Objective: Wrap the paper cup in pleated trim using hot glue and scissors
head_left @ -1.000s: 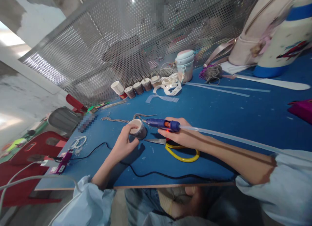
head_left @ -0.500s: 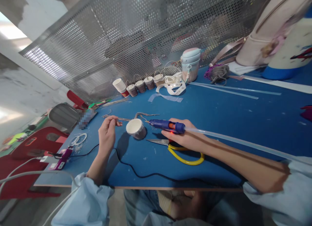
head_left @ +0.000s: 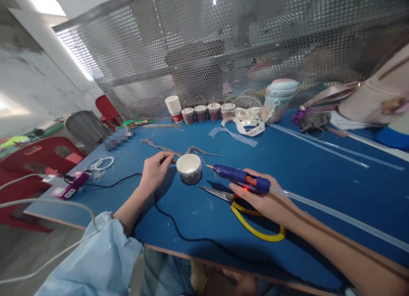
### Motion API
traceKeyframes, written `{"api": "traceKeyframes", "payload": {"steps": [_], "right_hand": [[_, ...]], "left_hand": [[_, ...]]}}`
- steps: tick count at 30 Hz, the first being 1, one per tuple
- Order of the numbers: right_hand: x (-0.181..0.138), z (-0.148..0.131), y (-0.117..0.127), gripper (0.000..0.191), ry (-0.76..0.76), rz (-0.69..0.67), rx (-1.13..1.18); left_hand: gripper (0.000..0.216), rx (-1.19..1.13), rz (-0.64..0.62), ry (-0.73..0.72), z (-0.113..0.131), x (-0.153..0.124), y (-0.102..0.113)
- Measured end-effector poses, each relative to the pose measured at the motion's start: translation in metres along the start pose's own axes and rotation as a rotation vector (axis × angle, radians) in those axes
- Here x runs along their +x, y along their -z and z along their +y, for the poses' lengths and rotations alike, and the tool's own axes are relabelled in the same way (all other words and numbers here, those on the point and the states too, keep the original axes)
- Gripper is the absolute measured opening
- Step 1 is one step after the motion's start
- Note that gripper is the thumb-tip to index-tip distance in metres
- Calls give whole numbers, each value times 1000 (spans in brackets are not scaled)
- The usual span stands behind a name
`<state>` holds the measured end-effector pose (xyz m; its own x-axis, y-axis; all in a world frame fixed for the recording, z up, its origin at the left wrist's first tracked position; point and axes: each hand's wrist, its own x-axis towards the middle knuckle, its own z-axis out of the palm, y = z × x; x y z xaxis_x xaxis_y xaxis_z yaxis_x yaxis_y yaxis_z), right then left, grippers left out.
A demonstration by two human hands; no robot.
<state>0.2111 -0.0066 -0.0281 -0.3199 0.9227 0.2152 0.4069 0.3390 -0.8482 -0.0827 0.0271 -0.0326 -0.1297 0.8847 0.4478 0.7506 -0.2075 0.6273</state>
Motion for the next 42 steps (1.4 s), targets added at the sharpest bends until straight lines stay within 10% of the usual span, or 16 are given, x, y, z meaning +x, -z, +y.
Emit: {"api": "traceKeyframes", "payload": {"steps": [6,19,31,42], "right_hand": [[0,8,0,27,5,23,-32],[-3,9,-2,35,-100,76,-24],[2,9,-3,36,-70,67,-8],[-2,3,-7,35,-44,87,23]], "left_hand": [[15,-358,-15,240,-5,6,-5],[12,-465,-174,265,-16,28,-14],[24,-631,70,280,-23,41,26],[15,41,128,275,-41,35,45]]}}
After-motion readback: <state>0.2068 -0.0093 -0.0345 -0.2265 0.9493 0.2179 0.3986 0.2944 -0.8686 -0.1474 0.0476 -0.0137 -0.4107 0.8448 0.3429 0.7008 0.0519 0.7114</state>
